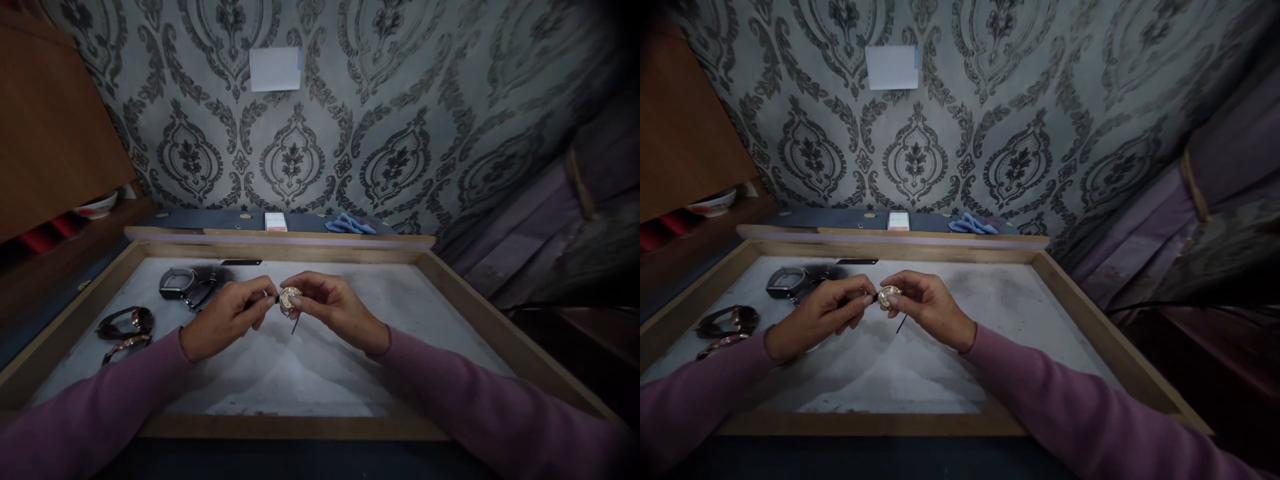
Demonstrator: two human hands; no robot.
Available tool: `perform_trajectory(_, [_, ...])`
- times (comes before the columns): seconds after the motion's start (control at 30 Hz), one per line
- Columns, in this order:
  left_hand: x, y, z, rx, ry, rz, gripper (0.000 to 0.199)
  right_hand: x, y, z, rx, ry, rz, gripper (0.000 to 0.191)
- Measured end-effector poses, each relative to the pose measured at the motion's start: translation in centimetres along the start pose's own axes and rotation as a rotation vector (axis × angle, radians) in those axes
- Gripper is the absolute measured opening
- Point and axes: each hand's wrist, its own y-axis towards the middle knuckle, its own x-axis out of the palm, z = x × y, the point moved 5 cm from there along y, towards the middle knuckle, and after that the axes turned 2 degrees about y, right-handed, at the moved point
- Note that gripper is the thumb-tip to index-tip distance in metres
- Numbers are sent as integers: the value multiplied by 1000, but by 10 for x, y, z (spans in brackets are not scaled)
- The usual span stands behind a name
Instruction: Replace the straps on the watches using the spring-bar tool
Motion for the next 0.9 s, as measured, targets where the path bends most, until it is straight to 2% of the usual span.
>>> perform_trajectory(0.23, [-2,0,5,52,145,13,23,1,-1,0,-30,-57,5,27])
perform_trajectory(0.57, [-2,1,1,18,131,24,21,5,-6,-5,-106,-199,13,22])
perform_trajectory(0.9, [-2,0,4,78,244,68,20,3,-8,-3,-119,-267,56,23])
